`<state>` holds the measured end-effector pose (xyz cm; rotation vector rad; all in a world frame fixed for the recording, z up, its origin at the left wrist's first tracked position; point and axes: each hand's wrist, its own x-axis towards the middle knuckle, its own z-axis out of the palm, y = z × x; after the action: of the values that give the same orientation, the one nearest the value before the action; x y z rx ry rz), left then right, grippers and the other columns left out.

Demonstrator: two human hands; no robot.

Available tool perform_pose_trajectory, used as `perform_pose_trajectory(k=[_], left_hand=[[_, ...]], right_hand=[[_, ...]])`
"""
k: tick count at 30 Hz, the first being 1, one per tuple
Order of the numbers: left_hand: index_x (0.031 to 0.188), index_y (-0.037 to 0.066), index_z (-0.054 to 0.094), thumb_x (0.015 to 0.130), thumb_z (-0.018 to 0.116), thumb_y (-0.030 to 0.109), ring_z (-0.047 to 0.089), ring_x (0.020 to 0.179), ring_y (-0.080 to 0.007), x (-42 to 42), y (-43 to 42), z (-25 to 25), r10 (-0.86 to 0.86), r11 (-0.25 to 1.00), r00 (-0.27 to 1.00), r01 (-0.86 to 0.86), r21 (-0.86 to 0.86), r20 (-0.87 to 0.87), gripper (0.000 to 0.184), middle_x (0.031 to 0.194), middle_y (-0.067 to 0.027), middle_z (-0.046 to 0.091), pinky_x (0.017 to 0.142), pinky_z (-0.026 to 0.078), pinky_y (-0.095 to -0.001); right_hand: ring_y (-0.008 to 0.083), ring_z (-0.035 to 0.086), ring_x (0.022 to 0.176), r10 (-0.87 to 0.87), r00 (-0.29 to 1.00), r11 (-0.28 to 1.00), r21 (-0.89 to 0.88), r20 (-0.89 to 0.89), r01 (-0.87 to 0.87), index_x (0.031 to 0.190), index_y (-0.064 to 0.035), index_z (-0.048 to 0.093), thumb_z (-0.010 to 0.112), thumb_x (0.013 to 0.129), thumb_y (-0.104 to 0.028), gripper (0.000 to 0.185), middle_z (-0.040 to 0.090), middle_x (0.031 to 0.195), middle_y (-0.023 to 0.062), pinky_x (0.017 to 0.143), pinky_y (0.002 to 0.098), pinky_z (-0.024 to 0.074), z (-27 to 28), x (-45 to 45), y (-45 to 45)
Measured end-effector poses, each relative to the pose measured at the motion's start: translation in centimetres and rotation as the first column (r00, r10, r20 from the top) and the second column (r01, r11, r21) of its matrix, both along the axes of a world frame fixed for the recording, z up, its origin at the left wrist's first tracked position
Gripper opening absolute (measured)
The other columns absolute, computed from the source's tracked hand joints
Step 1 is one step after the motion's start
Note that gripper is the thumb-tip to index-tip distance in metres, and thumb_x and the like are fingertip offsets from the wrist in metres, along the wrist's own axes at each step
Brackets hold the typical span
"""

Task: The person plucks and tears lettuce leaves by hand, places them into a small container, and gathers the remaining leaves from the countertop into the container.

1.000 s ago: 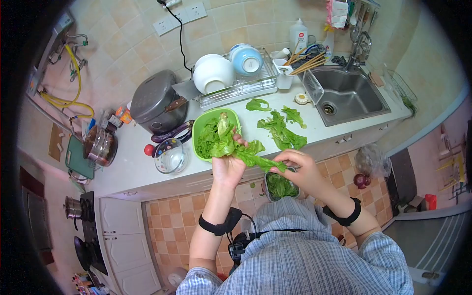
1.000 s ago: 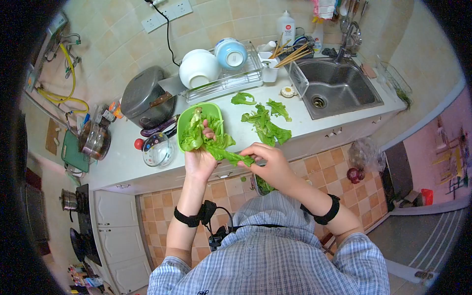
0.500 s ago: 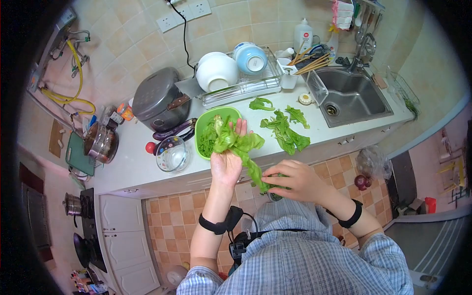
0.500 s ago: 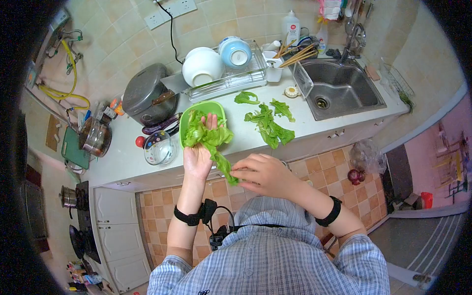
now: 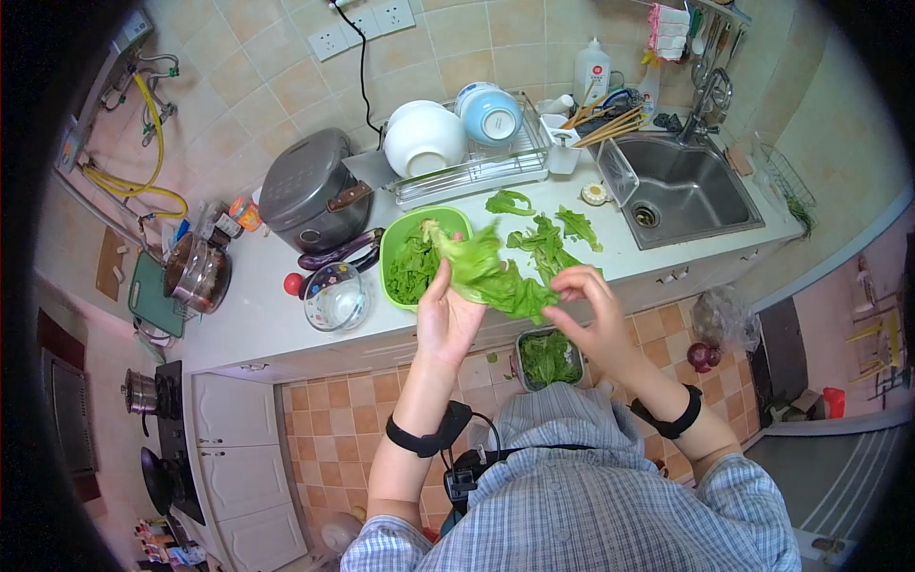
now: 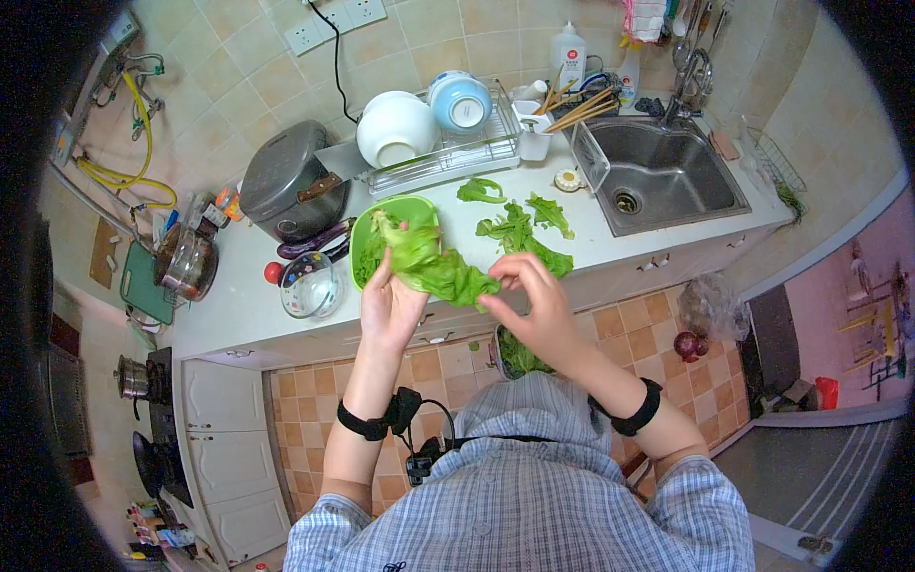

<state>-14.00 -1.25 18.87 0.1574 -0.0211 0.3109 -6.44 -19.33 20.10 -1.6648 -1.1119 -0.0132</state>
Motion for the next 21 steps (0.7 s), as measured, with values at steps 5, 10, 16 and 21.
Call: perform_pose_trajectory(k=[5,10,16,21], left_hand=[[0.129,0.008,0.024,0.091,0.030,0.014,0.030,0.121,-0.0290,0.0,-1.4,0.5,-0.030,0.955,0.994,0.059,0.291,-0.103,0.039,0.130,-0.0196,0.030,0.101,0.024,-0.0418],[0.130,0.006,0.022,0.088,0.036,0.009,0.035,0.118,-0.0259,-0.3,-2.6,0.5,-0.050,0.888,0.985,0.120,0.443,-0.165,0.044,0.129,-0.0189,0.032,0.098,0.030,-0.0385],[0.125,0.002,0.031,0.087,0.040,0.009,0.041,0.112,-0.0226,-0.6,-3.5,0.4,-0.018,0.758,0.961,0.193,0.624,-0.275,0.040,0.122,-0.0157,0.041,0.095,0.034,-0.0359],[0.120,0.002,0.040,0.086,0.046,0.016,0.050,0.101,-0.0152,-1.2,-3.4,-0.3,-0.023,0.522,0.892,0.395,0.756,-0.450,0.037,0.109,-0.0086,0.052,0.087,0.039,-0.0295]], right_hand=[[0.0188,0.052,0.089,-0.123,0.989,0.987,0.093,-0.084,0.131,0.100,-0.0005,0.050,0.064,0.072,-0.008,0.032,0.049,0.100,0.0110,0.075,0.0278,0.0428,-0.3,1.4,0.5],[0.0202,0.051,0.091,-0.041,0.997,0.995,0.084,-0.067,0.046,0.101,-0.0006,0.050,0.063,0.072,-0.008,0.033,0.049,0.101,0.0113,0.079,0.0292,0.0418,0.7,0.9,0.5],[0.0231,0.049,0.098,-0.023,0.987,0.997,0.063,-0.157,0.033,0.103,-0.0009,0.050,0.056,0.076,-0.006,0.027,0.049,0.106,0.0109,0.085,0.0308,0.0383,0.9,1.4,0.8],[0.0267,0.041,0.110,0.190,0.805,0.958,-0.285,0.562,-0.027,0.100,-0.0077,0.054,0.056,0.072,-0.008,0.028,0.046,0.119,0.0068,0.095,0.0372,0.0313,2.5,2.9,-0.2]])
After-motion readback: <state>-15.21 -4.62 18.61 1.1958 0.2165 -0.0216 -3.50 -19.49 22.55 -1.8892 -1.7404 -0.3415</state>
